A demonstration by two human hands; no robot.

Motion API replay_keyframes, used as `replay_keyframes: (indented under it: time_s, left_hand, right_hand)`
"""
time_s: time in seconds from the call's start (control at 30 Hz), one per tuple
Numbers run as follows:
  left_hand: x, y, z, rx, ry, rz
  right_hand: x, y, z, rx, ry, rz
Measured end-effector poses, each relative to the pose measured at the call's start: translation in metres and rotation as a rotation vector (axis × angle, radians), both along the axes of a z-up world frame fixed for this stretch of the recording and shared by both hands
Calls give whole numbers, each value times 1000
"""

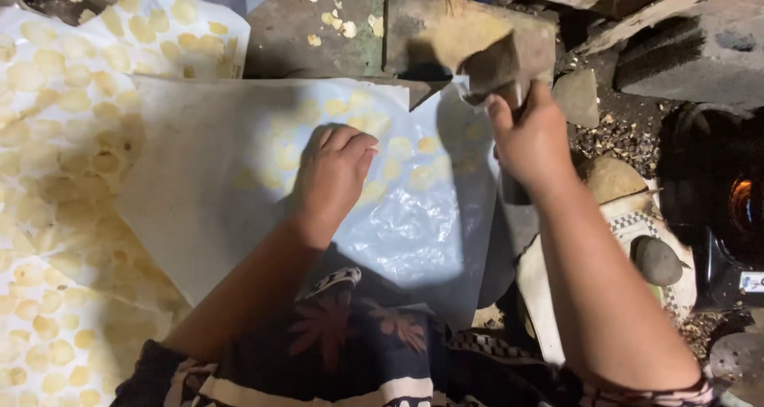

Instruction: The person uses a hammer to flatten small yellow pieces of food on a white sheet. They then use a stone pestle to crush dark seeds on a patterned tile. The person alternates between hammering the food and crushing the seeds throughout the video.

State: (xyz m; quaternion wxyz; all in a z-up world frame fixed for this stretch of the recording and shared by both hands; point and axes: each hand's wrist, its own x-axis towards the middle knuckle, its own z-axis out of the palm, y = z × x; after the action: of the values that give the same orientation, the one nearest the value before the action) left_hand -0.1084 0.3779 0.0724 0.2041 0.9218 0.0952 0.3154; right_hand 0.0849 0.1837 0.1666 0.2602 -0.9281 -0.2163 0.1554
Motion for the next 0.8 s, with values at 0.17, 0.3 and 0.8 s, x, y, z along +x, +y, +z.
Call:
replay_keyframes:
  time_s: [0.17,0.3,0.8]
  left_hand:
    - [16,-6,-31,140,152,10]
    - [63,-19,-30,108,51,-3]
    - [5,1,34,-241,251,173]
  right_hand:
    - [-12,-11,-58,-34,-42,-20]
    - [-25,7,10,-38,65,4]
    - [-42,21,-59,-189,-19,3]
